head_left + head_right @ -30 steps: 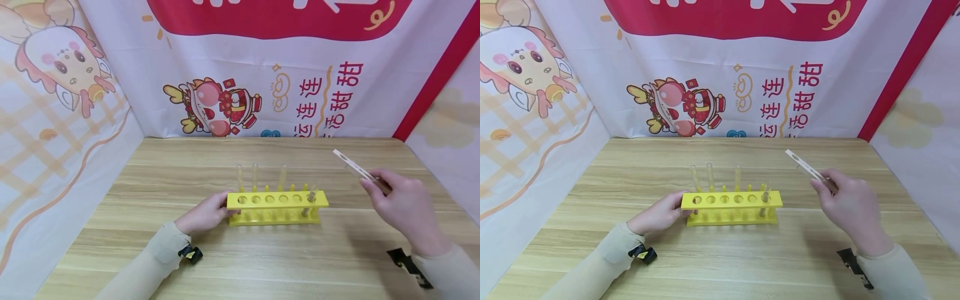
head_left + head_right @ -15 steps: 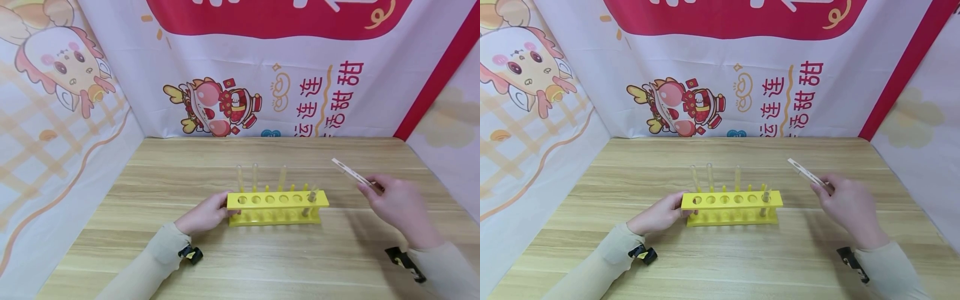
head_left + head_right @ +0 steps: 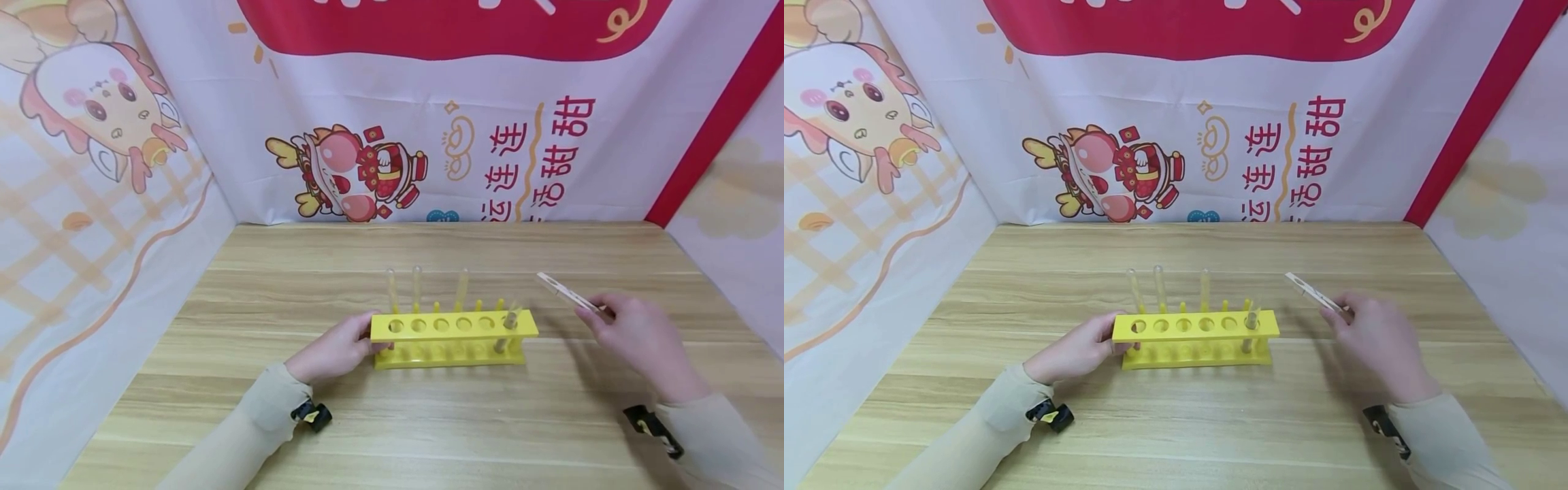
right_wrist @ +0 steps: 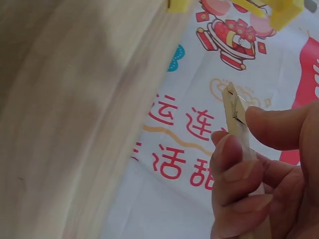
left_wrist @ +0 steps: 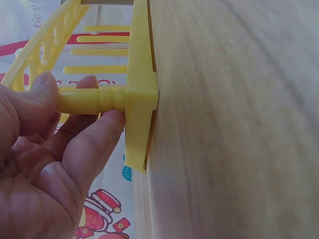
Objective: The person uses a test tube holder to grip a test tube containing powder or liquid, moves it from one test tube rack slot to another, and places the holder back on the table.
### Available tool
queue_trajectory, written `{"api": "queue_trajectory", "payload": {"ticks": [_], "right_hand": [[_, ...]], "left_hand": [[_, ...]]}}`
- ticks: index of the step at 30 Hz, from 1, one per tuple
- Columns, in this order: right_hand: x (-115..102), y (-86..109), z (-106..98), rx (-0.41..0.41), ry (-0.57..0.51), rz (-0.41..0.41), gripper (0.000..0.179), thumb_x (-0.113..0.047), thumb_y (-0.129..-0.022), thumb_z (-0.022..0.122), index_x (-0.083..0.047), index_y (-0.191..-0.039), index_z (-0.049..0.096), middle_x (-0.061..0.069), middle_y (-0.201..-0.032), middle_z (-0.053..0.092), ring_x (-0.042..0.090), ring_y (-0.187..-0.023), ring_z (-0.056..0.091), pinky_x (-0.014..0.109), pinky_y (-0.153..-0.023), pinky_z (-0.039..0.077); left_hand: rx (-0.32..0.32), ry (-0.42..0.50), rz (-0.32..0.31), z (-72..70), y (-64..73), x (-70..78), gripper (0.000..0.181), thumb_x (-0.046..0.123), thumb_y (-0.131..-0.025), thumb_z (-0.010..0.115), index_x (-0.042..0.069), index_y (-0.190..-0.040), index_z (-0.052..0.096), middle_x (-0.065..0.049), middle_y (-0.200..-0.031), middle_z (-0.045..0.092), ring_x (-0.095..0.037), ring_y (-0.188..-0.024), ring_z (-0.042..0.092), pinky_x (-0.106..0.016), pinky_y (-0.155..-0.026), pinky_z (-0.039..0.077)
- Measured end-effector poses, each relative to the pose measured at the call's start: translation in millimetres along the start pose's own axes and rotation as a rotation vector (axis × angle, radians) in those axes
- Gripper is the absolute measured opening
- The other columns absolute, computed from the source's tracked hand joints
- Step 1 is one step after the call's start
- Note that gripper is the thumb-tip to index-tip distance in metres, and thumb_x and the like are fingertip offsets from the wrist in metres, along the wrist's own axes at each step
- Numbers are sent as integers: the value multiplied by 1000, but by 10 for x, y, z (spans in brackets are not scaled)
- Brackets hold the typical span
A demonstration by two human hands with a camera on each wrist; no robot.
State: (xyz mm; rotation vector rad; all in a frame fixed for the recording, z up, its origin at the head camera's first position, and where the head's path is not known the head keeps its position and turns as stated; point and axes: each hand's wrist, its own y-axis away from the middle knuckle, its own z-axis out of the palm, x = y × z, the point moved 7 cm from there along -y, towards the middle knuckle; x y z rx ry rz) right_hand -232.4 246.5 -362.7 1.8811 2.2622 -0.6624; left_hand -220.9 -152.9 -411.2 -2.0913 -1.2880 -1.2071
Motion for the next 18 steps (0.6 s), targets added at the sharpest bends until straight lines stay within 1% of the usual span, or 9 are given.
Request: {"api": "queue_trajectory", "payload": {"ticks": [4, 6, 10, 12, 15, 18], "right_hand": [[29, 3, 91, -53, 6, 11, 26, -30, -96, 66, -5, -99, 70, -1, -66, 57, 21, -59, 48, 34, -53, 34], [41, 12, 120, -56, 11, 11, 25, -29, -96, 66, -5, -98, 70, 0, -67, 58, 23, -60, 50, 37, -53, 36], [63, 12, 139, -33, 23, 7, 24, -26, -96, 65, -3, -94, 68, 2, -66, 58, 25, -59, 50, 41, -53, 37], [78, -2, 150, -31, 20, 13, 24, -25, -96, 64, -2, -93, 68, 2, -64, 56, 24, -58, 48, 40, -52, 36], [102, -39, 177, -36, 41, 0, 21, -21, -94, 65, -1, -88, 67, 2, -61, 53, 23, -55, 45, 37, -51, 34], [139, -81, 230, -68, 77, -12, 22, -20, -93, 64, -3, -80, 66, 1, -60, 50, 21, -53, 43, 35, -49, 33]], "left_hand": [[-1, 5, 2, -2, 0, 11, 29, 8, -100, 58, 15, -128, 58, 3, -121, 65, -12, -108, 59, -37, -94, 49], [-1, 6, 2, -2, 0, 10, 28, 9, -100, 58, 15, -127, 58, 3, -120, 64, -12, -107, 59, -37, -93, 49], [-2, 9, -2, -3, 0, 6, 27, 9, -100, 58, 15, -127, 58, 3, -120, 64, -13, -107, 59, -36, -93, 49], [-2, 11, -3, -3, 1, 7, 27, 9, -100, 58, 15, -126, 58, 3, -119, 65, -13, -107, 59, -36, -93, 49], [-2, 12, -3, -2, 0, 10, 28, 8, -100, 58, 15, -127, 58, 3, -119, 65, -12, -107, 59, -36, -93, 50], [-4, 11, -6, -3, 0, 2, 29, 8, -100, 58, 15, -128, 58, 3, -120, 65, -12, -108, 59, -37, -94, 50]]}}
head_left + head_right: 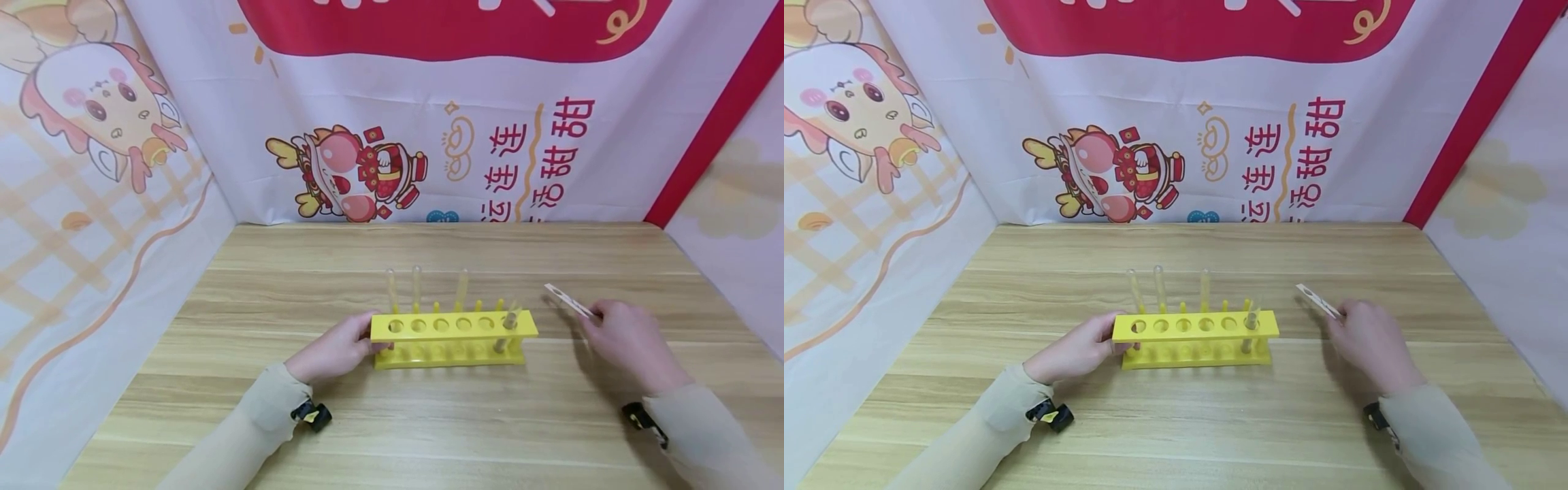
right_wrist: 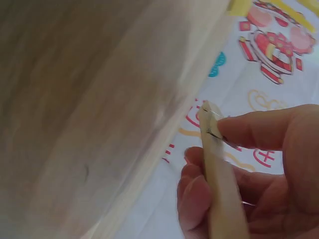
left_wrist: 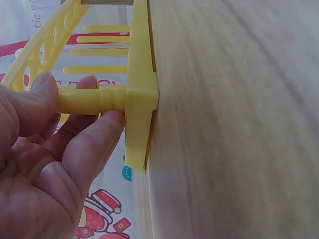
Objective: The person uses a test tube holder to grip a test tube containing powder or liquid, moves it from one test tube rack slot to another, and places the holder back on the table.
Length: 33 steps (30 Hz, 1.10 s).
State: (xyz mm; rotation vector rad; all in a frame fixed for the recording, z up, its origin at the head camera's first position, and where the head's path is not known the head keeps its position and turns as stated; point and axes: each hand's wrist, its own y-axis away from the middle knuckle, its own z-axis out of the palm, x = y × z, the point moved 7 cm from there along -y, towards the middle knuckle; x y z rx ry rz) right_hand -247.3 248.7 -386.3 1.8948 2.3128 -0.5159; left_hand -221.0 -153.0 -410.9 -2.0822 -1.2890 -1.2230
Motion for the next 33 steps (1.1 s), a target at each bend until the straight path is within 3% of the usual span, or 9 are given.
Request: {"api": "queue_trajectory", "payload": {"ticks": [5, 12, 19, 24, 28, 31, 33], "right_hand": [[66, -87, 105, -108, 53, 11, 29, -22, -94, 58, -9, -68, 58, 2, -58, 47, 21, -53, 42, 35, -47, 33], [90, -220, 209, -259, 84, 50, 31, -21, -91, 56, -11, -63, 49, 4, -59, 46, 21, -53, 42, 36, -46, 34], [68, -333, 268, -267, 96, 32, 30, -21, -91, 59, -9, -65, 51, 4, -59, 47, 21, -54, 44, 35, -48, 37], [112, -322, 257, -304, 52, 79, 27, -24, -93, 61, -3, -76, 59, 6, -65, 53, 21, -57, 48, 34, -50, 41], [186, -290, 156, -341, 34, 142, 35, -32, -97, 58, 3, -96, 64, 10, -76, 60, 25, -65, 54, 37, -53, 44], [218, -275, 15, -296, 46, 143, 49, -43, -99, 54, 4, -111, 63, 23, -91, 66, 34, -74, 61, 42, -53, 47], [220, -264, -83, -239, 56, 100, 59, -50, -99, 52, 4, -121, 61, 32, -105, 64, 43, -83, 63, 51, -57, 50]], "left_hand": [[-4, -1, 4, 3, -6, -10, 28, 7, -100, 57, 13, -128, 59, 2, -120, 65, -12, -108, 59, -38, -95, 49], [-3, 1, 11, 9, -17, -6, 25, 7, -100, 58, 13, -124, 59, 3, -117, 65, -13, -106, 60, -36, -93, 50], [-7, -4, 16, 17, -37, -16, 27, 8, -100, 58, 14, -126, 59, 2, -120, 65, -12, -109, 59, -37, -94, 50], [-18, 1, 12, 17, -34, -12, 27, 10, -100, 58, 16, -126, 59, 3, -122, 64, -12, -111, 59, -38, -96, 48], [-38, -22, -16, -48, 4, -2, 32, 16, -99, 61, 19, -131, 56, 4, -124, 62, -15, -115, 56, -42, -101, 45], [-32, -83, -13, -183, 60, 20, 36, 19, -99, 62, 19, -134, 53, 2, -125, 60, -20, -118, 55, -45, -102, 44], [-10, -118, 13, -305, 99, 49, 35, 19, -99, 63, 16, -133, 55, 0, -124, 61, -22, -116, 56, -44, -99, 46]]}}
